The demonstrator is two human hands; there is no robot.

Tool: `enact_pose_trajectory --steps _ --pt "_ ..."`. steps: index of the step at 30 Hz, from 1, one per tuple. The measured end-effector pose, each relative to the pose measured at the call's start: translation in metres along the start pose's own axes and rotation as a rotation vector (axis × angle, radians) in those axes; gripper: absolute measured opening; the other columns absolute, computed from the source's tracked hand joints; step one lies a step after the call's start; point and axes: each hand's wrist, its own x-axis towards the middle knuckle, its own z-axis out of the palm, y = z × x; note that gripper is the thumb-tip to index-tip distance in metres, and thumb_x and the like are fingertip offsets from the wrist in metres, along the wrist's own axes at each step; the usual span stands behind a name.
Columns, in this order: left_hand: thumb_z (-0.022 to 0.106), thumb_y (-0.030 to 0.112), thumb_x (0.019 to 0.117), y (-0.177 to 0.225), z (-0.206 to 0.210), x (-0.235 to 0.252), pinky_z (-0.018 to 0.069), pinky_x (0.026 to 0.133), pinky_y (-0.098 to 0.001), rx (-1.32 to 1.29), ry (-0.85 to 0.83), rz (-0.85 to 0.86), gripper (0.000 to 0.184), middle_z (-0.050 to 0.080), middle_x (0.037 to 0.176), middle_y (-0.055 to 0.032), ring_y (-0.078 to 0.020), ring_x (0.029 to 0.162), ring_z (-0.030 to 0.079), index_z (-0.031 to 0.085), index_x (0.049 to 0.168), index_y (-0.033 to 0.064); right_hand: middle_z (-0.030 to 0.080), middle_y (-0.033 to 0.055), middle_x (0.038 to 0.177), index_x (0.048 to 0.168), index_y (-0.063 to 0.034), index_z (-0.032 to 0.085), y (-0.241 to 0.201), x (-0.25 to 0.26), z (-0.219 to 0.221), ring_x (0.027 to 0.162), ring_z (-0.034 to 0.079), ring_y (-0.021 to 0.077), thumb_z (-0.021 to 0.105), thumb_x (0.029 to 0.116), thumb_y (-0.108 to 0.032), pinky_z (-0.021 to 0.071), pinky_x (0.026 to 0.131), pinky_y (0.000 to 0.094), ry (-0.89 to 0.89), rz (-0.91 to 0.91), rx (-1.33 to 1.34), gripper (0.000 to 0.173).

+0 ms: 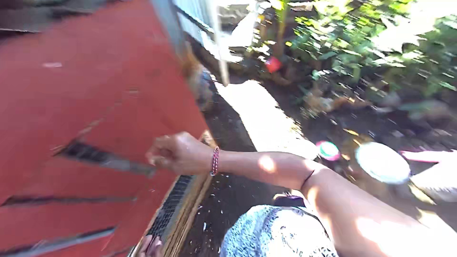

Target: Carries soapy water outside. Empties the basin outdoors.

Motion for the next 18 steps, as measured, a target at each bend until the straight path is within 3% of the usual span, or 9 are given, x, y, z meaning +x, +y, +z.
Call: enact_pose_trajectory --steps 3,5,8,11,14,18 --pt "0.053 0.008 0.1029 0.035 0.083 0.028 0.0536 0.1 -0.0394 0.058 -0.335 0.119 0.044 0.049 0.147 -0.0305 -0.027 0.122 0.063 0.047 0.141 -0.0135 0.07 0.0233 0.118 0.125 0.0032 0.066 0.126 -0.184 -0.042 0.114 0.067 0.0352 0.056 0.1041 -0.015 0.0491 0.104 0.0531 -0.105 0.701 -0.076 0.03" --pt "0.054 0.006 0.1023 0.067 0.146 0.03 0.0542 0.099 -0.0369 0.081 -0.537 0.205 0.042 0.049 0.147 -0.03 -0.0251 0.122 0.063 0.048 0.139 -0.0138 0.069 0.0242 0.122 0.124 0.0027 0.068 0.165 -0.323 -0.06 0.119 0.064 0.0384 0.056 0.1026 -0.015 0.0472 0.106 0.0572 0.004 1.006 -0.093 0.03" --pt "0.056 0.01 0.1021 0.129 0.242 0.003 0.0536 0.099 -0.0357 0.09 -0.785 0.31 0.042 0.053 0.145 -0.0267 -0.023 0.119 0.064 0.05 0.138 -0.0108 0.065 0.0257 0.13 0.13 0.0023 0.064 0.147 -0.493 -0.095 0.125 0.061 0.0393 0.054 0.1042 -0.016 0.0443 0.11 0.0563 0.195 1.461 -0.032 0.034" --pt "0.056 0.013 0.1019 0.192 0.339 -0.041 0.0527 0.102 -0.0381 0.035 -1.023 0.405 0.044 0.052 0.145 -0.0274 -0.0264 0.121 0.063 0.051 0.138 -0.0109 0.063 0.0238 0.134 0.134 -0.0012 0.063 0.104 -0.617 -0.127 0.129 0.059 0.0371 0.051 0.1049 -0.019 0.0433 0.112 0.0549 0.433 1.764 -0.012 0.036" --pt "0.055 0.014 0.1018 0.247 0.427 -0.091 0.0543 0.099 -0.0388 0.005 -1.193 0.436 0.044 0.053 0.144 -0.0261 -0.0254 0.119 0.064 0.051 0.139 -0.0088 0.064 0.024 0.134 0.133 -0.0013 0.063 0.075 -0.71 -0.149 0.129 0.058 0.0382 0.051 0.1048 -0.021 0.0432 0.111 0.0574 0.65 1.942 -0.009 0.037" --pt "0.056 0.012 0.1029 0.303 0.517 -0.16 0.0552 0.095 -0.0394 0.025 -1.373 0.475 0.041 0.058 0.136 -0.0232 -0.0218 0.107 0.067 0.05 0.139 -0.007 0.063 0.0259 0.133 0.133 0.0027 0.062 0.053 -0.787 -0.159 0.127 0.06 0.0386 0.05 0.1062 -0.02 0.0443 0.11 0.0544 1.037 2.015 0.004 0.037"
